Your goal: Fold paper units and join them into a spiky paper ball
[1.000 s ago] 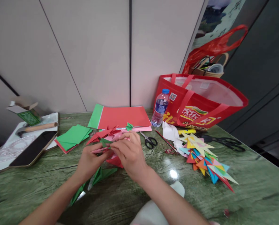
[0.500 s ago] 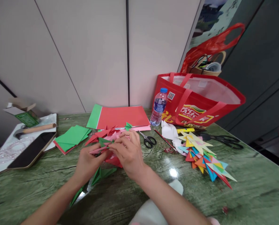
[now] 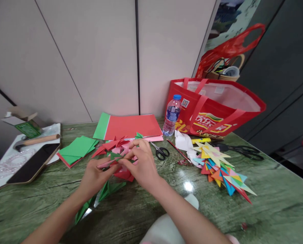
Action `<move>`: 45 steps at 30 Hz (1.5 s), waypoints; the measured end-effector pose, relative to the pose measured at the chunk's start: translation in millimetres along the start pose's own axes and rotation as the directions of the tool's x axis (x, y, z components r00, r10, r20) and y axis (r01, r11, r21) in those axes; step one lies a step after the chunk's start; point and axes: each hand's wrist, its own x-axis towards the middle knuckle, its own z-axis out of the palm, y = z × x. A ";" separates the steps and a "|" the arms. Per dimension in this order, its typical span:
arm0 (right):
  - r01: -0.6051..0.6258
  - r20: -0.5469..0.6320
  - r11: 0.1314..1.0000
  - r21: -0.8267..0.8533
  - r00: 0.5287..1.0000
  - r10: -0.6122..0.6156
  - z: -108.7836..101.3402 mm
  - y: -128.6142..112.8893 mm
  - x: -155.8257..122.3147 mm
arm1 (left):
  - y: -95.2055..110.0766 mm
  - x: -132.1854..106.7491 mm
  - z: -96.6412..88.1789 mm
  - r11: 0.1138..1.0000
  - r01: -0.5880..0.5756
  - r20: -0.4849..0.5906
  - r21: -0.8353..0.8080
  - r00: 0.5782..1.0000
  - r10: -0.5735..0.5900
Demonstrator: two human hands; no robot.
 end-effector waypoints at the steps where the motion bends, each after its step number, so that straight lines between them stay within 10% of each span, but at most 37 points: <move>1: -0.069 0.014 0.996 0.054 0.998 0.069 -0.7 0.1 0.9 | -0.4 0.2 -0.2 1.000 -0.004 0.029 0.016 1.000 0.004; 6: -0.306 0.114 0.910 0.280 0.952 0.285 -1.1 -2.3 1.6 | -3.7 1.3 0.5 0.999 0.012 0.073 0.048 0.997 -0.016; 29: -0.462 0.391 0.768 0.445 0.871 0.297 -6.7 3.2 7.4 | -11.0 2.3 3.6 0.939 0.278 0.226 -0.200 0.946 -0.232; 38: -0.494 0.311 0.737 0.462 0.868 0.387 3.6 16.9 3.2 | -8.1 6.8 3.7 0.857 0.290 0.070 -0.426 0.955 -0.288; 45: -0.647 0.399 0.539 0.539 0.760 0.512 12.9 16.9 -2.5 | -8.7 6.2 8.5 0.766 0.319 0.035 -0.559 0.931 -0.363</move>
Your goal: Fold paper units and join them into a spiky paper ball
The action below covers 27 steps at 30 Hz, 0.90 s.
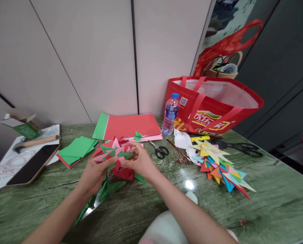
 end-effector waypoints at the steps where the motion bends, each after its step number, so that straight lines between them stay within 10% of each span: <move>1: -0.030 0.015 0.998 0.053 0.999 0.029 0.9 0.4 -0.1 | -1.0 -0.1 0.4 1.000 0.001 0.004 -0.019 1.000 -0.001; 18: -0.023 0.030 0.990 0.139 0.999 0.019 -5.9 -8.8 2.5 | 4.2 1.9 -10.1 0.992 0.068 0.171 0.108 0.982 -0.086; 23: 0.150 -0.017 0.983 -0.108 0.988 -0.153 -5.3 -0.6 4.3 | -4.6 2.6 -8.0 0.970 -0.093 0.081 0.223 0.994 0.077; 27: 0.364 -0.056 0.820 -0.442 0.901 -0.430 -2.7 -1.6 0.3 | -4.0 2.0 -8.3 0.906 -0.174 0.035 0.385 0.984 0.175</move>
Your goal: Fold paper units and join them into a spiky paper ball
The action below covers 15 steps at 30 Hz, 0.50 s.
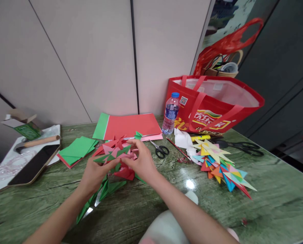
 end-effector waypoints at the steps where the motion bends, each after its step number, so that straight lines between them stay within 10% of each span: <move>1: 0.089 -0.045 0.992 -0.084 0.995 -0.093 -0.7 -2.9 -0.9 | 1.5 -0.2 -0.6 0.998 -0.018 -0.012 0.055 1.000 0.019; 7: 0.491 -0.025 0.797 -0.353 0.846 -0.532 -4.9 -17.5 -6.2 | 6.5 -1.0 -2.8 0.965 -0.145 -0.007 0.220 0.989 0.150; 15: 0.582 0.103 0.706 -0.403 0.795 -0.597 -3.4 -14.2 -7.6 | 0.5 0.5 -3.8 0.929 -0.236 0.035 0.285 0.971 0.236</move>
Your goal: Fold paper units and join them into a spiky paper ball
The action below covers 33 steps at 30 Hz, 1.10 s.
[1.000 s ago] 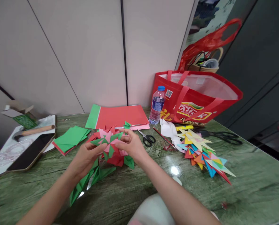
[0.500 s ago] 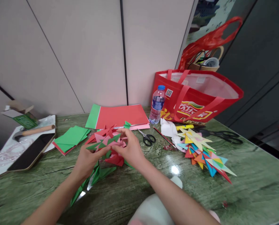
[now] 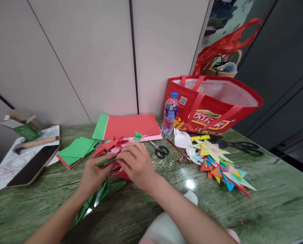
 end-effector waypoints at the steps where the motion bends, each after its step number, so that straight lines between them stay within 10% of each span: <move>1: 0.004 0.003 1.000 0.000 1.000 -0.004 0.2 0.0 0.3 | -0.7 0.1 0.1 1.000 -0.006 0.000 0.006 1.000 0.006; 33: -0.054 0.147 0.988 -0.148 0.986 0.076 2.0 -1.9 -1.0 | -6.3 -1.1 -1.6 0.990 -0.063 0.013 0.127 0.998 0.062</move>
